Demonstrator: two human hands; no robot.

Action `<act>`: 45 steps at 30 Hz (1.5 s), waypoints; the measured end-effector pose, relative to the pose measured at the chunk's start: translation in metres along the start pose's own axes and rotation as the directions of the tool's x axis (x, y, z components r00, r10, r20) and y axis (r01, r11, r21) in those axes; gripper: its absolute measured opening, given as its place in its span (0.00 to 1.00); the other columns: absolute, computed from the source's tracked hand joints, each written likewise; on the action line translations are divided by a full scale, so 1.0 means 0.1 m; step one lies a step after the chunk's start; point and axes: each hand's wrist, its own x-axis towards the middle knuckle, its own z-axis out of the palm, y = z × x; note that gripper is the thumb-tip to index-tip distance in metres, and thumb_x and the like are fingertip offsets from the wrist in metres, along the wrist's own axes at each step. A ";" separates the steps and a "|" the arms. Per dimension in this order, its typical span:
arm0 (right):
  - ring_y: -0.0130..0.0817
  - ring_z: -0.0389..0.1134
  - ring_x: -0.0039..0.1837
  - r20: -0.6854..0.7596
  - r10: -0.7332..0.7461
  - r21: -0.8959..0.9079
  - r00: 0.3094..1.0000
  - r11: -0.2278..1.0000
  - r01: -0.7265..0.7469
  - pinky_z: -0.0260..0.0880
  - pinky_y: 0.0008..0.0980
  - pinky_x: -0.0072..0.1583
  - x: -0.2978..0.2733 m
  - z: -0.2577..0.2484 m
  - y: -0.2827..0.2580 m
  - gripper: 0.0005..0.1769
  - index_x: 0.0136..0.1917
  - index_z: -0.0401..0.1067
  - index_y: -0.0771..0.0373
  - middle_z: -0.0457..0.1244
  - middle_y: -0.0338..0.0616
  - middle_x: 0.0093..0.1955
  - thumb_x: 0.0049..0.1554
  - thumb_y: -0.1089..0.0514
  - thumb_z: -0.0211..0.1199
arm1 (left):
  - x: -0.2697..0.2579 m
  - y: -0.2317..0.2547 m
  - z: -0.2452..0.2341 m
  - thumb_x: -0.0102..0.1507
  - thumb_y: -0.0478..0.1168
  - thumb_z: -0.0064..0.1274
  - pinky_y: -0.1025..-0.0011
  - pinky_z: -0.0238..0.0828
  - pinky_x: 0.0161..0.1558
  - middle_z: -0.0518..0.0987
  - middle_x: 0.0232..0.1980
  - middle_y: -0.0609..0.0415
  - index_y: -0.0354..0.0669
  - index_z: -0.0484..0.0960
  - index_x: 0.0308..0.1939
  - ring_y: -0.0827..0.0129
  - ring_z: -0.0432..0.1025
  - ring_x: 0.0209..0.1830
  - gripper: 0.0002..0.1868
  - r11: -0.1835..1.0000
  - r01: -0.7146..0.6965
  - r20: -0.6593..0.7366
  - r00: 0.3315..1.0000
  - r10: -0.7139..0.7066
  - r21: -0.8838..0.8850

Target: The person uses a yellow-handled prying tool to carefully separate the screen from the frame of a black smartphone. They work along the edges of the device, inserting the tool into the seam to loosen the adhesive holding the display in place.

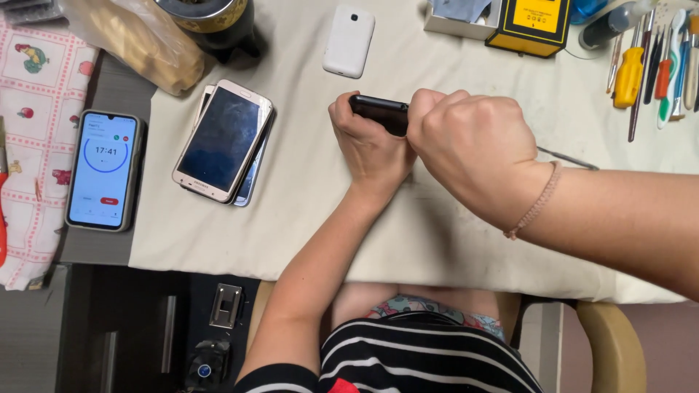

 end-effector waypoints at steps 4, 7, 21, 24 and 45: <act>0.45 0.73 0.30 0.297 -0.113 0.431 0.948 0.902 -0.028 0.67 0.41 0.29 0.28 -0.17 0.33 0.07 0.39 0.71 0.49 0.69 0.39 0.30 0.56 0.58 0.54 | -0.04 -0.03 -0.01 0.49 0.38 0.60 0.53 0.58 0.38 0.62 0.48 0.44 0.39 0.51 0.56 0.50 0.61 0.40 0.39 0.998 0.047 0.021 0.999 -0.046 -0.050; 0.48 0.74 0.46 0.510 -0.404 0.558 0.759 0.827 0.066 0.71 0.45 0.41 0.46 -0.34 0.56 0.14 0.42 0.77 0.50 0.72 0.39 0.43 0.56 0.62 0.51 | -0.04 -0.05 -0.03 0.46 0.36 0.59 0.56 0.56 0.38 0.60 0.47 0.47 0.40 0.50 0.56 0.54 0.60 0.39 0.41 0.996 0.007 0.037 0.999 -0.003 -0.091; 0.44 0.76 0.50 0.564 -0.468 0.517 0.680 0.843 0.151 0.74 0.42 0.48 0.56 -0.39 0.65 0.14 0.48 0.74 0.47 0.72 0.37 0.47 0.59 0.58 0.47 | 0.04 0.07 -0.14 0.45 0.49 0.73 0.61 0.64 0.33 0.65 0.43 0.58 0.51 0.62 0.52 0.62 0.63 0.41 0.40 1.000 -0.022 0.039 0.999 0.021 0.015; 0.42 0.74 0.37 0.268 -0.345 0.406 0.899 0.887 0.220 0.67 0.37 0.35 0.27 -0.11 0.56 0.08 0.41 0.68 0.46 0.69 0.32 0.33 0.59 0.55 0.49 | 0.13 0.19 -0.16 0.50 0.52 0.68 0.59 0.65 0.35 0.65 0.38 0.57 0.47 0.63 0.49 0.60 0.62 0.38 0.34 0.998 -0.047 -0.013 0.999 0.048 0.039; 0.28 0.68 0.40 -0.058 0.158 0.603 0.986 0.792 -0.092 0.65 0.33 0.45 -0.14 0.16 0.59 0.13 0.64 0.75 0.47 0.63 0.16 0.35 0.85 0.39 0.68 | 0.18 0.13 -0.21 0.49 0.54 0.69 0.68 0.66 0.46 0.63 0.46 0.58 0.45 0.61 0.51 0.64 0.64 0.43 0.38 0.978 -0.017 -0.085 0.996 -0.001 -0.206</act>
